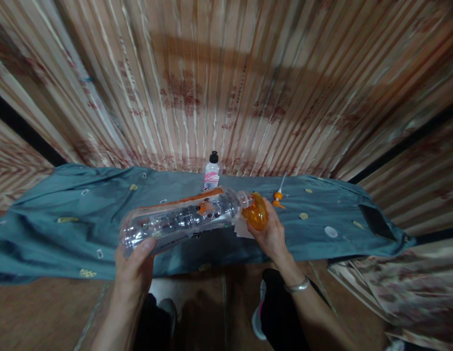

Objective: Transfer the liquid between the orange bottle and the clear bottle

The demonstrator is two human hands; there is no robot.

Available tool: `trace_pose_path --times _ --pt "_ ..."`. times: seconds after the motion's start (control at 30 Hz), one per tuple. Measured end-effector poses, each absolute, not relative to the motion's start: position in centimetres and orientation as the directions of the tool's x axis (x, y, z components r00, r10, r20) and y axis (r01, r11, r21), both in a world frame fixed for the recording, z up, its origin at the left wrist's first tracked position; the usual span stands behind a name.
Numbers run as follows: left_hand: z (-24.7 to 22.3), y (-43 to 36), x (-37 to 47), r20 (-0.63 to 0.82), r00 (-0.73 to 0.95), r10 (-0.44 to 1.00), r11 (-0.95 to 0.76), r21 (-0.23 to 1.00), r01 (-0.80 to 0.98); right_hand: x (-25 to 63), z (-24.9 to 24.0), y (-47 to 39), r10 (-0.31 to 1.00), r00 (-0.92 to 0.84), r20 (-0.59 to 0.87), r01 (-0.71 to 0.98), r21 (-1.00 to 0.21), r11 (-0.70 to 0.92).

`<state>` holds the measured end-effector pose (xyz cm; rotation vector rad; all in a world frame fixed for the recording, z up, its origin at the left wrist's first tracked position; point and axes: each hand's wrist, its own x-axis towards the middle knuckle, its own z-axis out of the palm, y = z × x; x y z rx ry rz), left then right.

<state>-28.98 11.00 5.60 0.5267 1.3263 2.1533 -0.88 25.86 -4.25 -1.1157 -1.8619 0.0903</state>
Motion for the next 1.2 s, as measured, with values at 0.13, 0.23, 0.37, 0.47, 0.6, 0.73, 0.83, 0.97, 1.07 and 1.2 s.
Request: trace_pose_path --times 0.13,0.23,0.37,0.47,0.6,0.73,0.83,0.97,1.07,1.2 --pt "5.68 10.8 -28.95 0.033 -0.769 0.639 -0.339 0.909 -0.244 -0.87 -4.15 25.77 0.739 -0.161 0.654 0.654 -0.49 0.576" --pt "5.7 10.65 -28.91 0.031 -0.769 0.638 -0.333 0.912 -0.239 -0.85 -4.15 25.77 0.738 -0.16 0.655 0.657 -0.487 0.575" --pt "5.71 10.64 -28.83 0.037 -0.77 0.637 -0.347 0.906 -0.243 -0.84 -4.24 25.86 0.716 -0.161 0.679 0.669 -0.458 0.585" --pt "5.79 10.73 -28.81 0.006 -0.784 0.621 -0.338 0.904 -0.261 -0.84 -4.28 25.92 0.709 -0.167 0.685 0.67 -0.448 0.592" --pt "5.88 10.72 -28.85 -0.007 -0.777 0.629 -0.33 0.903 -0.275 -0.82 -4.28 25.92 0.718 -0.168 0.675 0.669 -0.457 0.587" --pt "5.77 10.65 -28.86 0.0 -0.783 0.622 -0.329 0.907 -0.261 -0.86 -4.22 25.84 0.732 -0.163 0.662 0.671 -0.47 0.574" --pt "5.76 10.68 -28.79 -0.006 -0.779 0.627 -0.322 0.908 -0.267 -0.88 -4.15 25.81 0.736 -0.157 0.658 0.675 -0.473 0.566" --pt "5.78 10.74 -28.77 0.007 -0.781 0.625 -0.333 0.907 -0.259 -0.8 -4.06 25.78 0.731 -0.172 0.66 0.665 -0.47 0.581" --pt "5.7 10.71 -28.89 0.021 -0.772 0.636 -0.329 0.912 -0.246 -0.75 -3.97 25.74 0.737 -0.174 0.653 0.661 -0.477 0.579" --pt "5.72 10.63 -28.99 0.038 -0.764 0.645 -0.328 0.916 -0.232 -0.79 -3.87 25.72 0.73 -0.181 0.659 0.652 -0.475 0.591"
